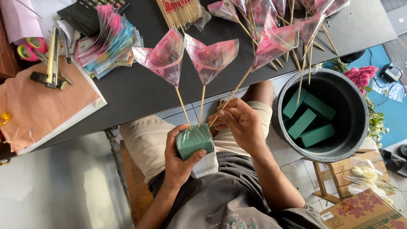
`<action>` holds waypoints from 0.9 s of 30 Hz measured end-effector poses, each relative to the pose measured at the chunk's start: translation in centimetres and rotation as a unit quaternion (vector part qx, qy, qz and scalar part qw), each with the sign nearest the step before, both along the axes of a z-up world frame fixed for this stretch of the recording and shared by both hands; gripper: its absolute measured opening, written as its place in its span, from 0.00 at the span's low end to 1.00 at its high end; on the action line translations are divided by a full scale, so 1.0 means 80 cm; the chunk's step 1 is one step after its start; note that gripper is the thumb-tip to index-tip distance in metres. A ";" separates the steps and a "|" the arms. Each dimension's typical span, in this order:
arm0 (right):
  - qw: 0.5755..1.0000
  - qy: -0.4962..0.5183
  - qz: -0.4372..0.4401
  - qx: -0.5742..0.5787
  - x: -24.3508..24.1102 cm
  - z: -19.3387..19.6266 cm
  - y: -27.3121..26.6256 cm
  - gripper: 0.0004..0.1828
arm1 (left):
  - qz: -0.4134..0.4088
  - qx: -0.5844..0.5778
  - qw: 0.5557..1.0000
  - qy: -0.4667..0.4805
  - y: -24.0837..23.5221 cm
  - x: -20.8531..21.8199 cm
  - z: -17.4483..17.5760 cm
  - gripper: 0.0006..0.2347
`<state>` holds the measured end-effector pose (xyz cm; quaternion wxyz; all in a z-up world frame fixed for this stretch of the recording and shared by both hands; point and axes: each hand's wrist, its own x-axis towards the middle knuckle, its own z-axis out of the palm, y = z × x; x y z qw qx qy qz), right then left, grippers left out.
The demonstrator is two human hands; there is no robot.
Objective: The person inserts multiple skewers topped with folded banknotes into a small green foam block held in the left hand. The person repeatedly picks up prepared skewers from the table and places them into the foam to form a bouquet-like arrangement.
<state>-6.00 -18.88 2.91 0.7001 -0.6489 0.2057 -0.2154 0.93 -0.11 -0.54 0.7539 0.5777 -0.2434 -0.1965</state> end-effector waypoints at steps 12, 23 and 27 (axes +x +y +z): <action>1.000 -0.020 -0.001 0.010 -0.002 0.011 0.006 0.08 | -0.011 -0.023 1.000 0.012 0.004 -0.004 -0.005 0.30; 0.997 -0.013 0.039 -0.063 -0.011 0.021 0.016 0.09 | -0.029 0.044 0.994 0.092 0.011 -0.014 -0.005 0.29; 0.996 0.006 0.015 -0.085 -0.020 0.024 0.024 0.06 | -0.035 0.030 0.995 0.092 0.014 -0.018 -0.004 0.29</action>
